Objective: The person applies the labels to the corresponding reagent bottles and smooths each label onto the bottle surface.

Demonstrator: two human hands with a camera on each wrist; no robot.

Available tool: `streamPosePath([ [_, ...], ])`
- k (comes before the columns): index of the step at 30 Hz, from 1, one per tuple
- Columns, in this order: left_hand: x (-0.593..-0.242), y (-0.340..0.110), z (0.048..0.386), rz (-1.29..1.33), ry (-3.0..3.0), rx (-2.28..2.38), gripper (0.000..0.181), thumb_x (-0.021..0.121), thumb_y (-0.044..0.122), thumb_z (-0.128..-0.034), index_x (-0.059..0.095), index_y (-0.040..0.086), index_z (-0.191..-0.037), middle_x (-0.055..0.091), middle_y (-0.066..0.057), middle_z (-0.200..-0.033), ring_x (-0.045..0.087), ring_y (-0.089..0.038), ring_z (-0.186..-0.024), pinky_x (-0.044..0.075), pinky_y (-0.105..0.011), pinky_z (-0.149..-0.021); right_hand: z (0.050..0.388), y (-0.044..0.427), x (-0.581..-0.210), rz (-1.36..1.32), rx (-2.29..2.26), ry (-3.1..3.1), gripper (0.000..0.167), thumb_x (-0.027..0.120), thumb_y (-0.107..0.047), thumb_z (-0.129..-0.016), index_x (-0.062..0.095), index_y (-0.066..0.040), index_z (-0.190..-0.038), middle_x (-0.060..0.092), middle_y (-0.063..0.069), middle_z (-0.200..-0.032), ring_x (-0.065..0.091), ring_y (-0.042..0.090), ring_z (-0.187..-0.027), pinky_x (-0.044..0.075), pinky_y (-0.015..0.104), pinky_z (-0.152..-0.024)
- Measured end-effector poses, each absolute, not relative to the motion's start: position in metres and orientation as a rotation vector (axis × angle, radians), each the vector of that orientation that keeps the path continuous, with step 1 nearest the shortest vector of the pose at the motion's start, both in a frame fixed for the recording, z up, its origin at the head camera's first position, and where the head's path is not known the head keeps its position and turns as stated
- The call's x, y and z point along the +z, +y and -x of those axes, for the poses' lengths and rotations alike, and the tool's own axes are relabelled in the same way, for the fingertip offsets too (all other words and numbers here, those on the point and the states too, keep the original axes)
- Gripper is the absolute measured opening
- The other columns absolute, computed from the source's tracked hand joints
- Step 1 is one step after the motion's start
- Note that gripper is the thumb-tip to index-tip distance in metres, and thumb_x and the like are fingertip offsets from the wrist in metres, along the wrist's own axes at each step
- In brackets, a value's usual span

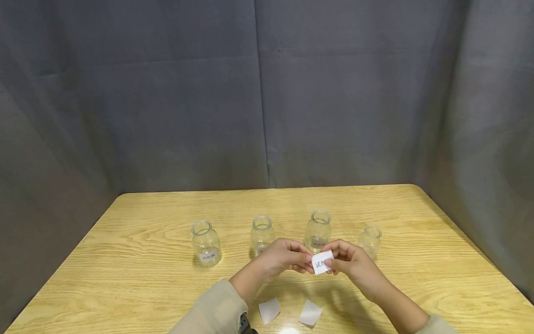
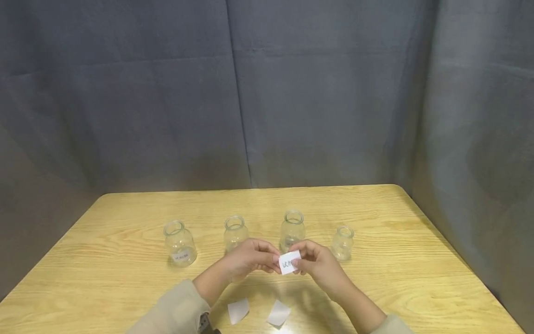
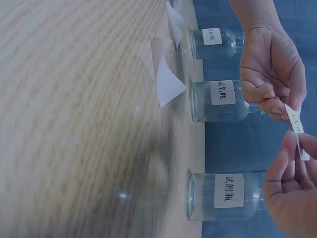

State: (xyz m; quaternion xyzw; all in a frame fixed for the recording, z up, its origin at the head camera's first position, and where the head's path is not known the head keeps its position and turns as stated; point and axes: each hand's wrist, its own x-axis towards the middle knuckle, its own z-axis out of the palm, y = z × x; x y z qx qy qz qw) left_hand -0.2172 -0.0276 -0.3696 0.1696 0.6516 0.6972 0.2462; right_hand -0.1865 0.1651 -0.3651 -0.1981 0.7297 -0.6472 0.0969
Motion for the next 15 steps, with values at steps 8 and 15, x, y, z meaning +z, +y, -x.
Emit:
streamPosePath([
  [8, -0.3656, -0.0286, 0.2146, -0.444, 1.868, 1.908, 0.019, 0.056, 0.002, -0.0806, 0.056, -0.013, -0.093, 0.063, -0.016, -0.078, 0.062, -0.017, -0.067, 0.049, -0.030, -0.066, 0.1839, 0.1648, -0.3616, 0.438, -1.918, 2.278, 0.034, 0.057, -0.006, -0.081, 0.043, 0.012, -0.106, 0.053, 0.010, -0.080, 0.052, 0.016, -0.068, 0.043, 0.025, -0.061],
  [15, -0.3677, -0.0281, 0.2141, -0.430, 1.861, 1.932, 0.018, 0.055, 0.001, -0.0811, 0.055, -0.014, -0.091, 0.062, -0.014, -0.074, 0.060, -0.015, -0.064, 0.049, -0.029, -0.066, 0.1809, 0.1667, -0.3624, 0.311, -1.956, 2.359, 0.024, 0.055, -0.001, -0.079, 0.046, 0.011, -0.098, 0.049, 0.010, -0.079, 0.050, 0.015, -0.068, 0.044, 0.025, -0.063],
])
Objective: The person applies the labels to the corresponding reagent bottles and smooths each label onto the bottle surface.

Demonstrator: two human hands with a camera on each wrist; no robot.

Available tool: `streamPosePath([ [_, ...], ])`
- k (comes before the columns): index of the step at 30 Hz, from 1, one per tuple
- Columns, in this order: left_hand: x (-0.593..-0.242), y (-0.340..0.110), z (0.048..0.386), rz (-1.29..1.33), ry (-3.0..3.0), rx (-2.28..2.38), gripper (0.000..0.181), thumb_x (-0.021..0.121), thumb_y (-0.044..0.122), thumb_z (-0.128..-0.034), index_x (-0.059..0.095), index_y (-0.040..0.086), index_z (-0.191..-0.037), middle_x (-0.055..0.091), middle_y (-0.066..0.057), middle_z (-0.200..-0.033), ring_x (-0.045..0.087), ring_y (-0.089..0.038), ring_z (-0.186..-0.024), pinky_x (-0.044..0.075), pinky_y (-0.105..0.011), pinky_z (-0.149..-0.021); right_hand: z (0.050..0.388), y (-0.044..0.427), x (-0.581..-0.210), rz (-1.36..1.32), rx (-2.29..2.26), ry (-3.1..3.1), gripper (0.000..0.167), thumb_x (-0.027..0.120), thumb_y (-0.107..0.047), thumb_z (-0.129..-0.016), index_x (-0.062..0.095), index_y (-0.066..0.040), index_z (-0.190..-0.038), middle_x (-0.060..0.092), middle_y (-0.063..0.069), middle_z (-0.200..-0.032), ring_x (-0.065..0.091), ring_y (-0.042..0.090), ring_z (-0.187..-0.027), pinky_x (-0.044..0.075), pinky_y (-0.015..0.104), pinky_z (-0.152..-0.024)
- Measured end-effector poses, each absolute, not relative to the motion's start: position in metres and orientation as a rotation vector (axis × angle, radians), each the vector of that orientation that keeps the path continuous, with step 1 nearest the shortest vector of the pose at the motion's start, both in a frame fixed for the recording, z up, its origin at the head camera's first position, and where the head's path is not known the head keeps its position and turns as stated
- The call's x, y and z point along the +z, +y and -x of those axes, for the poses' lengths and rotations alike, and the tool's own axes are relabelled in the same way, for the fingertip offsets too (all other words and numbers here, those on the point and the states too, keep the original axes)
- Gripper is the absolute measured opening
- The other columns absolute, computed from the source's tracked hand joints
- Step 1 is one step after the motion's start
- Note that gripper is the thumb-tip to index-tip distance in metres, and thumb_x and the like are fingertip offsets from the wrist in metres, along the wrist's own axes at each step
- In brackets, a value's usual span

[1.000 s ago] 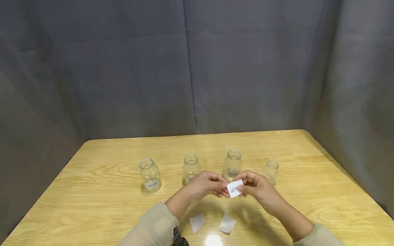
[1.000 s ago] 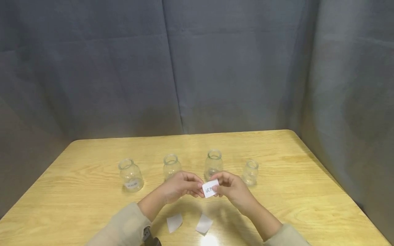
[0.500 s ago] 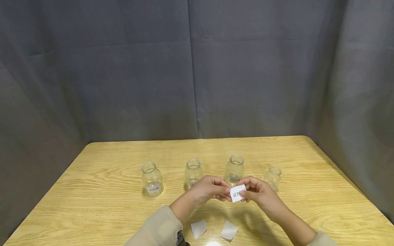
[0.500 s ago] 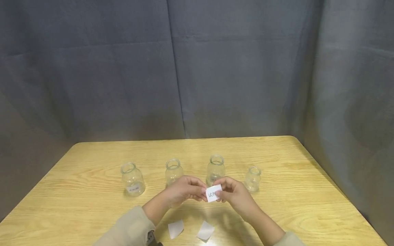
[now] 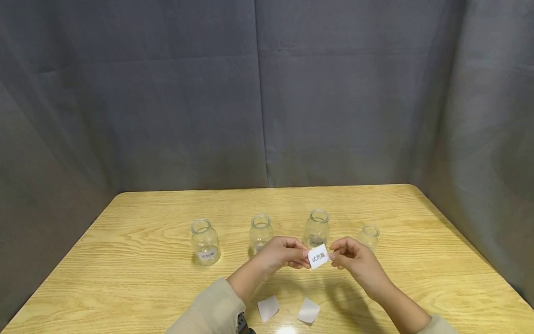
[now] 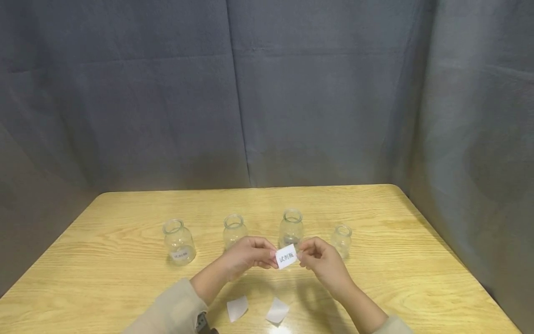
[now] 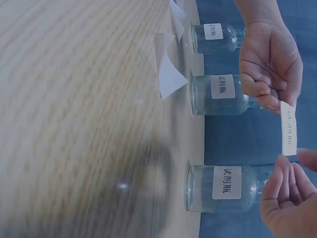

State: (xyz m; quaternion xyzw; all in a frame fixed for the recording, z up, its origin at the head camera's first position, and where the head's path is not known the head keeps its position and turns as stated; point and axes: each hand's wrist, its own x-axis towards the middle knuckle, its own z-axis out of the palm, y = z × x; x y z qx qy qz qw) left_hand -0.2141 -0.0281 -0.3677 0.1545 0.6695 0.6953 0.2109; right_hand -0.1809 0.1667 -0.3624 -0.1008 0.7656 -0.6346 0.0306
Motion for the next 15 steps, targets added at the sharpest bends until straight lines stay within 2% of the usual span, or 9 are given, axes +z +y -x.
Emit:
streamPosePath([
  [3, -0.3688, -0.0267, 0.2138, -0.421, 1.886, 1.909, 0.016, 0.055, 0.001, -0.0807, 0.056, -0.012, -0.090, 0.062, -0.011, -0.073, 0.060, -0.014, -0.064, 0.049, -0.028, -0.064, 0.1800, 0.1660, -0.3621, 0.301, -1.954, 2.354, 0.023, 0.056, -0.001, -0.079, 0.047, 0.011, -0.095, 0.049, 0.011, -0.080, 0.049, 0.016, -0.069, 0.044, 0.026, -0.064],
  [9, -0.3706, -0.0234, 0.2107, -0.462, 1.884, 1.850, 0.016, 0.057, 0.003, -0.0807, 0.057, -0.010, -0.089, 0.061, -0.004, -0.071, 0.060, -0.014, -0.067, 0.048, -0.030, -0.067, 0.1794, 0.1597, -0.3640, 0.405, -1.846, 2.322, 0.031, 0.064, -0.016, -0.077, 0.049, 0.006, -0.095, 0.049, 0.009, -0.081, 0.048, 0.018, -0.072, 0.044, 0.031, -0.068],
  [15, -0.3698, -0.0197, 0.2116, -0.508, 1.922, 1.801, 0.016, 0.058, 0.009, -0.0813, 0.059, -0.006, -0.088, 0.063, -0.007, -0.075, 0.060, -0.016, -0.070, 0.048, -0.031, -0.069, 0.1798, 0.1578, -0.3626, 0.438, -1.782, 2.352, 0.036, 0.068, -0.017, -0.073, 0.048, 0.005, -0.093, 0.050, 0.009, -0.082, 0.049, 0.020, -0.074, 0.044, 0.029, -0.067],
])
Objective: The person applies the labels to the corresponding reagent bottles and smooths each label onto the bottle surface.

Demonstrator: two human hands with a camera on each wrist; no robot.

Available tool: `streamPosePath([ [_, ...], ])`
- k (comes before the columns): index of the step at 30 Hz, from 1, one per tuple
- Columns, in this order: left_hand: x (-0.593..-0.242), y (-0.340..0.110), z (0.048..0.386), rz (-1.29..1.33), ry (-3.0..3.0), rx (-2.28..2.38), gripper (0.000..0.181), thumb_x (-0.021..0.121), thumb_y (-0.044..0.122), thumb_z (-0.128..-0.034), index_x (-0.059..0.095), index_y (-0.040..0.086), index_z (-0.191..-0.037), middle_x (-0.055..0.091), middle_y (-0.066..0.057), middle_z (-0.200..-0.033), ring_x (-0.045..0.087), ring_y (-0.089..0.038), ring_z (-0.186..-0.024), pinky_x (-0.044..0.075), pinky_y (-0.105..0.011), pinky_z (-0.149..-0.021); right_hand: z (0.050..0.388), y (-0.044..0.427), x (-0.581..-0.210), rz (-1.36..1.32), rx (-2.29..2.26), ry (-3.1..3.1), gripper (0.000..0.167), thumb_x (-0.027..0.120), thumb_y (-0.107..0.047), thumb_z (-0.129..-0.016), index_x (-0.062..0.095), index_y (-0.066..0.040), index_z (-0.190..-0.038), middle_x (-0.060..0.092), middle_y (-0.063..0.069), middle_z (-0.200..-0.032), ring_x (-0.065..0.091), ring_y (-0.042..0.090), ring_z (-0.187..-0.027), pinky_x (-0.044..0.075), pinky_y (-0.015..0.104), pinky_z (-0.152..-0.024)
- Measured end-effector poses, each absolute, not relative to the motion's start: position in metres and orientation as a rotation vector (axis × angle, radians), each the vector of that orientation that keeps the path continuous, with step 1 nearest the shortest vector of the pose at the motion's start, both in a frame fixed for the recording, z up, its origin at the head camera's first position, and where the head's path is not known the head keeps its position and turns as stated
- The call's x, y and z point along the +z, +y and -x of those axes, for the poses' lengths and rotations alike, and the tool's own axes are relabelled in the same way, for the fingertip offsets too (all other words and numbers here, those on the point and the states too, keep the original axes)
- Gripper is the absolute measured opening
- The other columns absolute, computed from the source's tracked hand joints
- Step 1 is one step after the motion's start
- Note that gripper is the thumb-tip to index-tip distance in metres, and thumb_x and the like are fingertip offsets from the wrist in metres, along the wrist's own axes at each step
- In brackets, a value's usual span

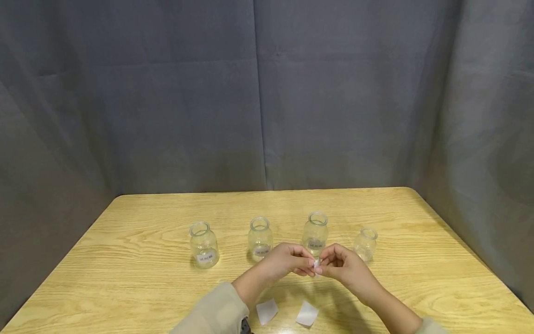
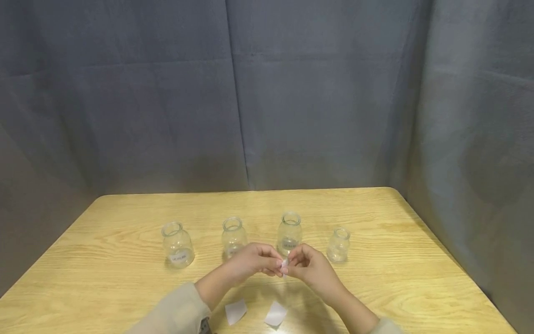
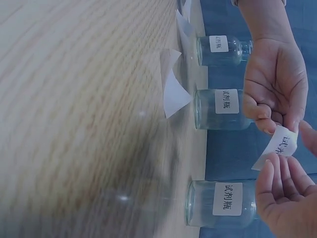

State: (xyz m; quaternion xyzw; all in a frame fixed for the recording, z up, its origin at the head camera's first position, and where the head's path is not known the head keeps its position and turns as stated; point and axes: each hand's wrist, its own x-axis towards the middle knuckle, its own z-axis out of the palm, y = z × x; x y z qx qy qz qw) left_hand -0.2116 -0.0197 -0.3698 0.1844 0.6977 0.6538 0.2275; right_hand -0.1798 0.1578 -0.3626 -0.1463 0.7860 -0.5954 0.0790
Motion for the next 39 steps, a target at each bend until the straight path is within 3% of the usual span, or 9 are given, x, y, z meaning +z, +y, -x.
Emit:
streamPosePath([
  [16, -0.367, -0.017, 0.210, -0.550, 1.954, 1.740, 0.015, 0.058, 0.011, -0.0816, 0.061, -0.002, -0.089, 0.063, -0.007, -0.078, 0.061, -0.017, -0.073, 0.048, -0.032, -0.070, 0.178, 0.158, -0.361, 0.516, -1.747, 2.314, 0.033, 0.065, -0.014, -0.076, 0.046, 0.007, -0.094, 0.049, 0.012, -0.086, 0.049, 0.022, -0.077, 0.045, 0.027, -0.070],
  [22, -0.370, -0.017, 0.209, -0.524, 1.934, 1.787, 0.015, 0.058, 0.009, -0.0809, 0.060, -0.003, -0.089, 0.062, -0.006, -0.076, 0.061, -0.016, -0.072, 0.048, -0.031, -0.069, 0.178, 0.163, -0.364, 0.498, -1.761, 2.316, 0.023, 0.058, -0.005, -0.080, 0.047, 0.007, -0.096, 0.050, 0.013, -0.083, 0.050, 0.020, -0.075, 0.045, 0.030, -0.069],
  [26, -0.373, -0.016, 0.207, -0.477, 1.952, 1.816, 0.014, 0.059, 0.008, -0.0801, 0.060, -0.003, -0.088, 0.061, -0.004, -0.075, 0.060, -0.015, -0.070, 0.048, -0.029, -0.067, 0.177, 0.166, -0.366, 0.500, -1.771, 2.335, 0.025, 0.056, -0.001, -0.080, 0.046, 0.007, -0.102, 0.049, 0.012, -0.079, 0.050, 0.018, -0.070, 0.045, 0.030, -0.066],
  [39, -0.380, -0.012, 0.206, -0.314, 1.993, 1.886, 0.009, 0.059, 0.001, -0.0787, 0.057, -0.003, -0.087, 0.059, -0.005, -0.074, 0.058, -0.015, -0.064, 0.049, -0.028, -0.062, 0.172, 0.193, -0.367, 0.597, -1.703, 2.276, 0.027, 0.057, -0.011, -0.082, 0.050, 0.006, -0.102, 0.057, 0.015, -0.094, 0.055, 0.020, -0.083, 0.045, 0.038, -0.074],
])
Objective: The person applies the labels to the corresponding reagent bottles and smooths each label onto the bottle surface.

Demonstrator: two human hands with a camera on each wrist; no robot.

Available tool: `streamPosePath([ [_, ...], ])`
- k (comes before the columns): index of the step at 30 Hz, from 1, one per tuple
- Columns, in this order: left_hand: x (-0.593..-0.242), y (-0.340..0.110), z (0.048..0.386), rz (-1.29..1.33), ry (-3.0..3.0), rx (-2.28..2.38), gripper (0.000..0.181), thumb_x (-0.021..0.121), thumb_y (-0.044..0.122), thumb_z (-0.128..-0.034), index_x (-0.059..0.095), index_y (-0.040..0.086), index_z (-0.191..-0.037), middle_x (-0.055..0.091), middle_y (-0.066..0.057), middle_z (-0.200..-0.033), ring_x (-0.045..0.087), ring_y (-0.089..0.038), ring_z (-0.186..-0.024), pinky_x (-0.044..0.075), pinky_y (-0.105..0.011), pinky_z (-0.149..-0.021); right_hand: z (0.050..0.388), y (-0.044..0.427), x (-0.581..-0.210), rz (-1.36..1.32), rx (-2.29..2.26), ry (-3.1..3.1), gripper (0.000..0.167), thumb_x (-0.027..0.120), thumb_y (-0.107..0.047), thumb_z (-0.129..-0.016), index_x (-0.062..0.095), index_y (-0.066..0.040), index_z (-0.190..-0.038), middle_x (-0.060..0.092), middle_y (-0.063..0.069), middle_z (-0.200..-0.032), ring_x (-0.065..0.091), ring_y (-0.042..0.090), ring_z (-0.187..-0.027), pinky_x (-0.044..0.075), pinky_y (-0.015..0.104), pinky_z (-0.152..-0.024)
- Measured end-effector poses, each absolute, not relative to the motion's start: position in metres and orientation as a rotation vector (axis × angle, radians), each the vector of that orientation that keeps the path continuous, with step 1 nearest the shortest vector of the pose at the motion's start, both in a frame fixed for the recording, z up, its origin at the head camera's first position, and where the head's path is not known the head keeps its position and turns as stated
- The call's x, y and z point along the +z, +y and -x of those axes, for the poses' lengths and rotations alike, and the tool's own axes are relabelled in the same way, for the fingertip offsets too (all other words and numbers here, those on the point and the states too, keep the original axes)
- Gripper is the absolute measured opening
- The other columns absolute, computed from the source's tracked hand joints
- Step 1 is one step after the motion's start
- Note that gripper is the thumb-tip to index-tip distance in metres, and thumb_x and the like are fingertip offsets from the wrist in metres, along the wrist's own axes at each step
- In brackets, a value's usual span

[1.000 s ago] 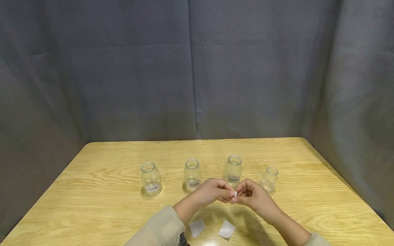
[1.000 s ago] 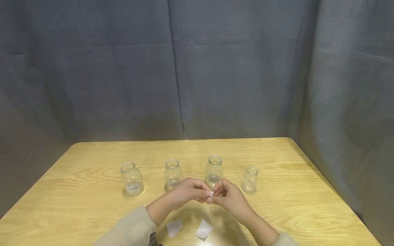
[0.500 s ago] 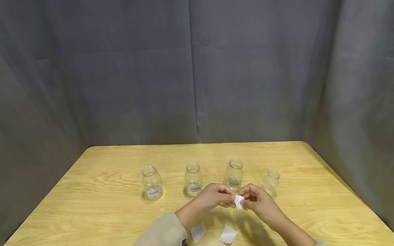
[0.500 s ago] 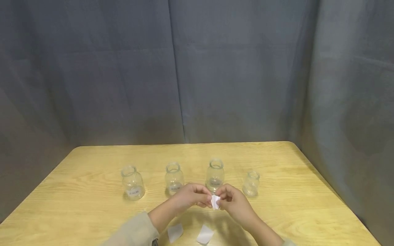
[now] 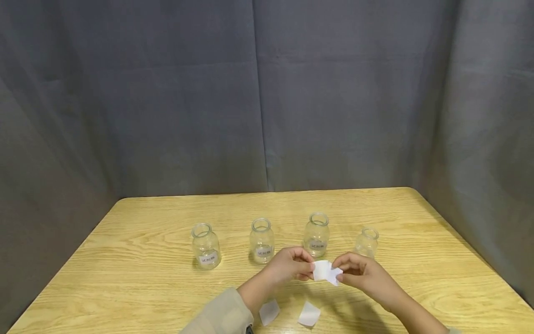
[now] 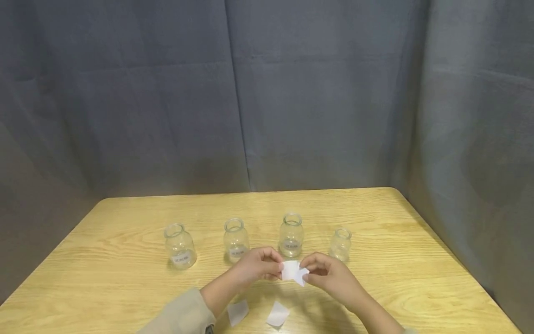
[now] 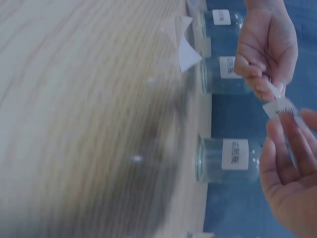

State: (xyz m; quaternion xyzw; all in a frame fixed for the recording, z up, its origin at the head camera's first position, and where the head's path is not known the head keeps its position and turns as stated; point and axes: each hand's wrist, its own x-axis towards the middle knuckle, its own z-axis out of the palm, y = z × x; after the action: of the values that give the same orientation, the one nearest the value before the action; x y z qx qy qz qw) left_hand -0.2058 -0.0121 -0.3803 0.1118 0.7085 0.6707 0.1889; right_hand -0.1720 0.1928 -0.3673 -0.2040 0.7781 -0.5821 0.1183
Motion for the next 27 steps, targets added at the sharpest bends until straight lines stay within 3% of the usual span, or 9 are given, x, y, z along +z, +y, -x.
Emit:
streamPosePath([
  [8, -0.382, -0.011, 0.205, -0.320, 1.970, 1.890, 0.009, 0.059, -0.002, -0.0765, 0.055, -0.002, -0.084, 0.054, -0.004, -0.073, 0.054, -0.014, -0.064, 0.047, -0.025, -0.061, 0.175, 0.208, -0.366, 0.718, -1.643, 2.140, 0.029, 0.054, -0.007, -0.084, 0.046, 0.009, -0.107, 0.056, 0.018, -0.100, 0.055, 0.024, -0.089, 0.045, 0.033, -0.075],
  [14, -0.382, -0.011, 0.201, -0.357, 1.997, 1.847, 0.009, 0.058, -0.001, -0.0788, 0.054, -0.002, -0.087, 0.053, -0.004, -0.074, 0.054, -0.013, -0.065, 0.047, -0.026, -0.064, 0.176, 0.213, -0.364, 0.582, -1.607, 2.273, 0.027, 0.052, -0.019, -0.087, 0.053, 0.005, -0.098, 0.059, 0.018, -0.093, 0.055, 0.025, -0.087, 0.038, 0.052, -0.081],
  [20, -0.383, -0.009, 0.199, -0.465, 1.960, 1.762, 0.008, 0.056, -0.001, -0.0796, 0.053, -0.003, -0.087, 0.052, -0.003, -0.073, 0.053, -0.013, -0.066, 0.048, -0.030, -0.068, 0.176, 0.218, -0.363, 0.529, -1.614, 2.428, 0.026, 0.054, -0.021, -0.085, 0.055, 0.004, -0.094, 0.054, 0.013, -0.093, 0.050, 0.023, -0.084, 0.042, 0.041, -0.075],
  [27, -0.387, 0.003, 0.194, -0.502, 1.944, 1.632, 0.008, 0.057, -0.002, -0.0774, 0.056, -0.001, -0.085, 0.054, -0.002, -0.071, 0.053, -0.012, -0.064, 0.047, -0.028, -0.065, 0.176, 0.221, -0.364, 0.497, -1.670, 2.379, 0.025, 0.053, -0.016, -0.085, 0.048, 0.007, -0.093, 0.051, 0.012, -0.090, 0.050, 0.021, -0.085, 0.042, 0.039, -0.078],
])
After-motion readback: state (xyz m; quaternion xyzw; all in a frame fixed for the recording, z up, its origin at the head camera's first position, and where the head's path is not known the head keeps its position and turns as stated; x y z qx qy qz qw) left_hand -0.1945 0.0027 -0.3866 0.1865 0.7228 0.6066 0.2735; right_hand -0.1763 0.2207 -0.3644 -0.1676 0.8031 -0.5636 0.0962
